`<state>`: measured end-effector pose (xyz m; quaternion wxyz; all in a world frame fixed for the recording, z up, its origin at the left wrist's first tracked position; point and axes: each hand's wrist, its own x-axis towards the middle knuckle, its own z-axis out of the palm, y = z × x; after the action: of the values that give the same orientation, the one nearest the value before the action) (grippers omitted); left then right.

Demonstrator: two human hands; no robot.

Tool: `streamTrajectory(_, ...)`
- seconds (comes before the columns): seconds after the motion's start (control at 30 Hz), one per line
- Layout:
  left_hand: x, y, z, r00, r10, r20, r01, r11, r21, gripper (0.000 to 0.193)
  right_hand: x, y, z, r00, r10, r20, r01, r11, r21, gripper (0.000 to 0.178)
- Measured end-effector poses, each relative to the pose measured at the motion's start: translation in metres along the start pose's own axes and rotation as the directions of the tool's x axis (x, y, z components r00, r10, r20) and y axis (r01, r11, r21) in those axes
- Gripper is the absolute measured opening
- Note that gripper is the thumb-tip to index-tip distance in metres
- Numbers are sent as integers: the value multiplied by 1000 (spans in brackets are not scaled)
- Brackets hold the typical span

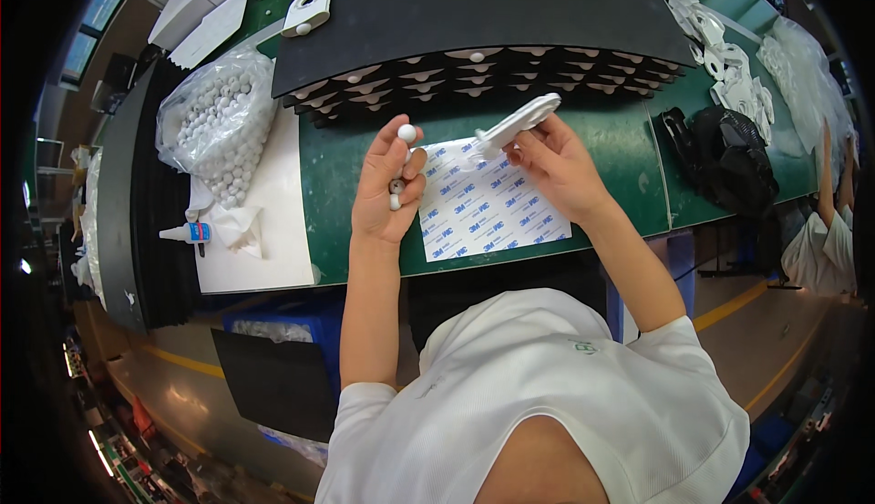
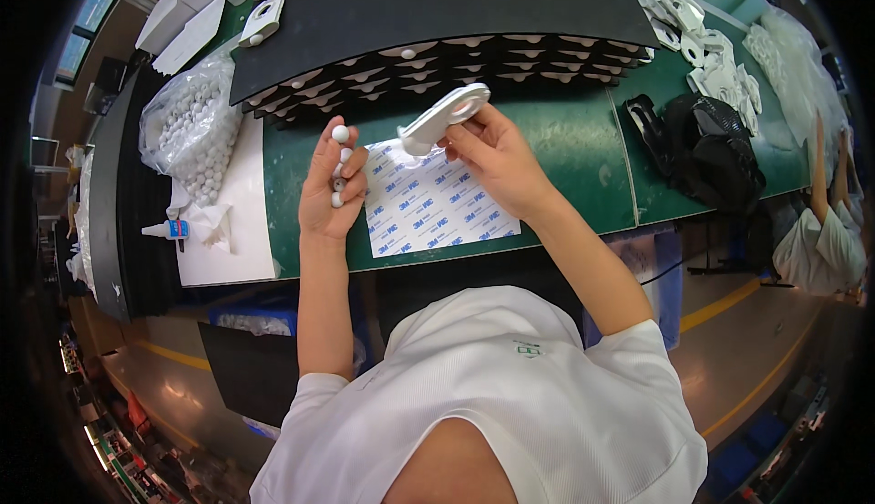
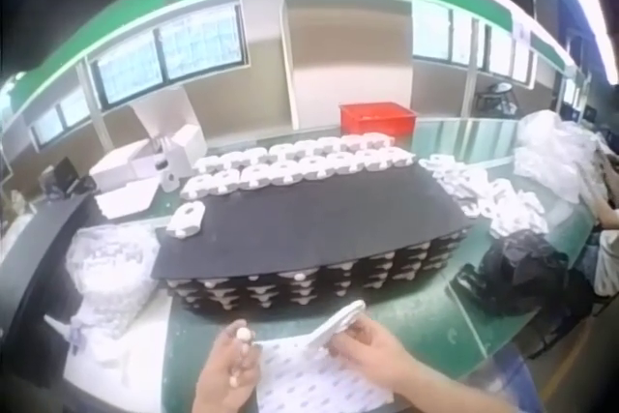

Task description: The person is assembling small white plastic components by inserting small parts and organizing them into multi-slot sorting trays on an assembly line.

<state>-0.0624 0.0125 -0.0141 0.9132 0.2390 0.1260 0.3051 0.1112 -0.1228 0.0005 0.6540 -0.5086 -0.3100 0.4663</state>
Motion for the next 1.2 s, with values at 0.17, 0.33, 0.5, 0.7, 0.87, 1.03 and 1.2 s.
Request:
streamTrajectory(0.17, -2, -3, 1, 999, -45, 32, 40, 988, 146, 20, -7, -5, -8, 993, 44, 107, -89, 884, 459, 21)
streamTrajectory(0.33, -2, -6, 10, 995, -100, 23, 94, 978, 184, 17, -7, -7, -16, 978, -120, 169, 51, 929, 365, 15)
streamTrajectory(0.5, -3, -6, 14, 994, -103, -22, 105, 961, 256, 17, -8, -14, -20, 945, -293, 148, 299, 954, -25, 11)
streamTrajectory(0.7, -3, -6, 14, 997, -80, 2, 77, 958, 275, 25, -9, -34, -13, 594, -631, 498, 775, 285, -564, 20)
streamTrajectory(0.87, -3, -6, 15, 997, -70, -13, 71, 954, 293, 31, -9, -32, -10, 518, -626, 582, 810, 141, -569, 19)
streamTrajectory(1.03, -4, -6, 15, 995, -95, -18, 95, 938, 332, 28, -5, -26, -10, 597, -650, 471, 775, 315, -548, 20)
streamTrajectory(1.2, -4, -9, 17, 995, -96, -16, 94, 918, 386, 26, -3, -9, 3, 915, -393, 94, 404, 901, -160, 11)
